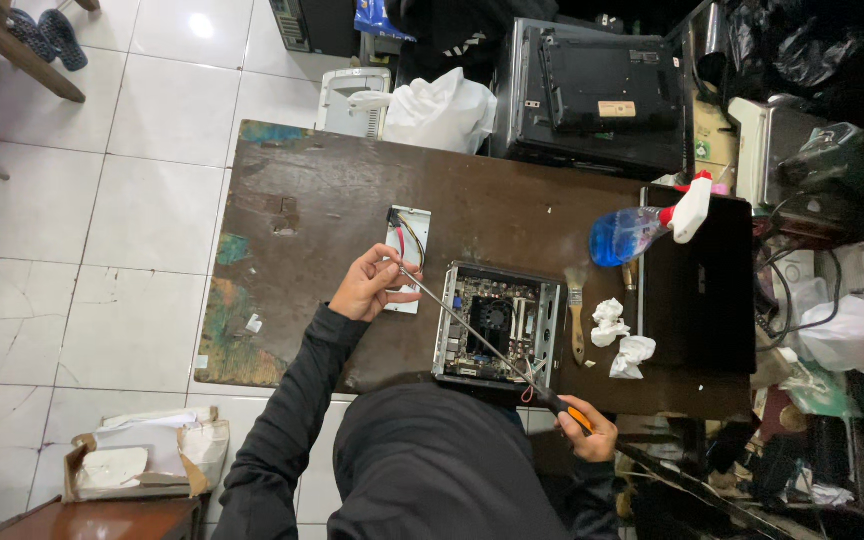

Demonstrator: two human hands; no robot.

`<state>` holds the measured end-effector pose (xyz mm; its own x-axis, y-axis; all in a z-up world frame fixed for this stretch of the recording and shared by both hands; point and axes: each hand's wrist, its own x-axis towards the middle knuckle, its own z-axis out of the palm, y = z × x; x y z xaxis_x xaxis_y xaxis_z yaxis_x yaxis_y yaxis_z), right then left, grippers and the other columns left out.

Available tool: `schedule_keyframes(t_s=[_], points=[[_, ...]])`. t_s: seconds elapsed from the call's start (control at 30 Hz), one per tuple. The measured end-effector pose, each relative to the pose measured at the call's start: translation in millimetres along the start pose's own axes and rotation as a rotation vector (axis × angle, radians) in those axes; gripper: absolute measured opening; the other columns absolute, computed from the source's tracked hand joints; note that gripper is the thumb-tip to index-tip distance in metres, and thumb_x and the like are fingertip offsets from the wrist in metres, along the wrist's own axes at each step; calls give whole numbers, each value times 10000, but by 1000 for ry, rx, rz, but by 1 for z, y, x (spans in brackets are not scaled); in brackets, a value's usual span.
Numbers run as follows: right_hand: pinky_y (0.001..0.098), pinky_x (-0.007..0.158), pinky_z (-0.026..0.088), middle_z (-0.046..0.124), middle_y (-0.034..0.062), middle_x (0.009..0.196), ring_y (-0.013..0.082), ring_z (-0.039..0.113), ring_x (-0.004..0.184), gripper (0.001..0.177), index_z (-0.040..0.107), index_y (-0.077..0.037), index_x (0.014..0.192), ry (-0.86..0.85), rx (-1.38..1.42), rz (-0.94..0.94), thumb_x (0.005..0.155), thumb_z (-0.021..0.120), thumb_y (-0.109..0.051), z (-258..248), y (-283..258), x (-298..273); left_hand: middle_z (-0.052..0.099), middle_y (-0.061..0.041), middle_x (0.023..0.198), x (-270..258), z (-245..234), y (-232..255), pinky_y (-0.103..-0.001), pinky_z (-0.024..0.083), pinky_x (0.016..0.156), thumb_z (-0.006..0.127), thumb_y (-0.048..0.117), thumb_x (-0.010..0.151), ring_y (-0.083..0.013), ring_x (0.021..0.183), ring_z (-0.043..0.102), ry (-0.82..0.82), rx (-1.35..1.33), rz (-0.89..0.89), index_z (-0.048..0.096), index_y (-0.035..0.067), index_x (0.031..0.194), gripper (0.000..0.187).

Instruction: The person works on an open electronic device placed on a cluttered workbench. They use a screwdriver to tighten or loosen screws on the device's internal components while occasionally adjusting wires and parts with their hands.

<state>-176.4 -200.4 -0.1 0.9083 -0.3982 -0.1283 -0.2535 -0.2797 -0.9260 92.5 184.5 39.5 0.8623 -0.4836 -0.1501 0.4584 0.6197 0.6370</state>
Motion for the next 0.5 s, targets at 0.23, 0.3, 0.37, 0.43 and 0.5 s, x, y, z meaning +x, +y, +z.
schedule_keyframes(t_s=[0.23,0.3,0.37,0.43,0.5], points=[[291,591,568,693,112,641,167,665,586,249,760,-45,995,35,10,76,784,700,-160,4,-2,-3,667,-194,1084,0,0,-1,-568,595,806,639,117,922,-356,1025,675,-25,-28,9,529,92,1010,143],[282,474,493,688,93,617,140,597,502,261,756,-80,1013,13,5,76,790,706,-208,3,5,-3,668,-182,1076,-2,1,2,-565,600,802,630,105,928,-364,1031,672,-37,-27,23,535,90,1013,127],[262,433,468,676,93,602,138,587,472,262,746,-61,1020,-1,59,59,795,702,-188,6,5,-3,668,-182,1084,-1,1,3,-576,597,806,632,109,927,-357,1051,667,-35,-4,22,539,91,1012,127],[243,393,444,664,93,587,137,578,443,262,735,-42,1027,-14,113,41,800,699,-168,7,6,-3,668,-182,1091,-1,1,6,-587,595,809,634,113,926,-350,1071,663,-34,20,21,544,91,1012,127],[246,379,436,677,121,612,143,556,426,276,731,-34,1050,-20,137,95,806,700,-158,8,9,-2,664,-234,1124,0,1,9,-534,615,793,637,118,917,-340,1065,670,-21,96,17,541,83,1020,145]])
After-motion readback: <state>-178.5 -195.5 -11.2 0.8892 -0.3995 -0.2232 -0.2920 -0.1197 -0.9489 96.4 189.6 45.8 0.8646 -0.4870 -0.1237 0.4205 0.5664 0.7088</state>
